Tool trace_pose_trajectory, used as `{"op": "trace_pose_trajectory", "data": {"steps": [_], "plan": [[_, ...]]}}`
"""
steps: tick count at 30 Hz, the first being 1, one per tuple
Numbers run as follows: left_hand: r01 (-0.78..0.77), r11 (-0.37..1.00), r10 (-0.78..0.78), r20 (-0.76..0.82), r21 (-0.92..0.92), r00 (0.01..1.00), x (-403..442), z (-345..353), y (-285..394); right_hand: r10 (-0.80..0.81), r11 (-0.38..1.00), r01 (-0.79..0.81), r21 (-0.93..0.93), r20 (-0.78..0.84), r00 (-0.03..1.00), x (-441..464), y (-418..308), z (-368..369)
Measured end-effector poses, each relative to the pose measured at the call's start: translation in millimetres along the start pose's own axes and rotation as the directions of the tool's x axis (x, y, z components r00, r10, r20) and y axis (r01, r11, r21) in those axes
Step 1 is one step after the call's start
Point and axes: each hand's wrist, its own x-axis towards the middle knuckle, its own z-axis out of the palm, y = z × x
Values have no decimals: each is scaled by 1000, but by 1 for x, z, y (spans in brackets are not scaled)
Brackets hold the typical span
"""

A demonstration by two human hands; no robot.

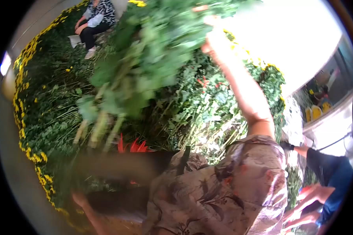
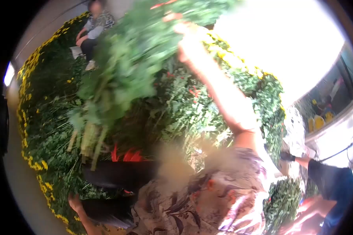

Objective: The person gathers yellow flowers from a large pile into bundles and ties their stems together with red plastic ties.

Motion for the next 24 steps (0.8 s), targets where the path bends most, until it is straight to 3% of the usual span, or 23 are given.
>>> {"op": "trace_pose_trajectory", "data": {"steps": [1, 3, 5, 6, 8, 10, 11, 12, 13, 14, 15, 16, 17, 19, 21, 23, 24], "plan": [[-97, 992, 99, -16, 85, 995, 2, 10, 5, 6, 987, -17, -158, -64, 998, -7, -33, -27], [-203, 964, 210, -19, 173, 978, 2, 18, 19, -41, 906, 32, -423, -11, 999, -15, -83, -100], [-241, 906, 152, 266, 347, 952, -8, 9, 51, -22, 766, 75, -638, 90, 996, -24, -122, -187], [-255, 905, 164, 273, 341, 948, -11, 3, 58, 20, 715, 60, -696, 107, 994, -35, -136, -228], [-129, 944, 69, 200, 305, 977, -20, -7, 70, 138, 782, -23, -623, 138, 981, -54, -142, -292], [-163, 956, 113, 207, 245, 972, -23, -7, 55, 259, 792, -319, -520, -188, 948, -81, -107, -368], [-206, 959, 165, 207, 193, 964, -23, -8, 48, 393, 767, -536, -353, -403, 827, -91, -89, -405], [-138, 979, 104, 213, 151, 971, -28, -15, 59, 407, 630, -754, -183, -749, 522, -103, -79, -363], [-131, 979, 97, 210, 155, 973, -27, -12, 51, 478, 574, -817, -46, -791, 381, -125, -44, -427], [-249, 962, 227, 182, 109, 957, -23, -7, 31, 301, 471, -821, -322, -817, 492, -140, -4, -473], [-364, 929, 352, 145, 72, 925, -16, -4, 10, 100, 233, -800, -553, -804, 586, -154, 34, -515], [-358, 930, 346, 135, 84, 929, -4, 3, -18, -96, -43, -761, -647, -756, 648, -168, 70, -556], [-325, 926, 303, 135, 192, 943, 11, 15, -50, -285, -71, -793, -605, -750, 597, -171, 112, -578], [-308, 900, 275, 146, 308, 950, 18, 12, -58, -246, 394, -769, -503, -864, 439, -150, 107, -493], [-211, 966, 168, 262, 147, 950, 2, -17, -42, -216, 269, -796, -543, -839, 499, -149, 88, -455], [-200, 939, 110, 308, 280, 945, 19, -22, -56, -56, 354, -734, -580, -796, 602, -151, 63, -455], [-191, 906, 50, 352, 379, 935, 24, -15, -60, -64, 137, -799, -585, -810, 583, -146, 39, -434]]}}
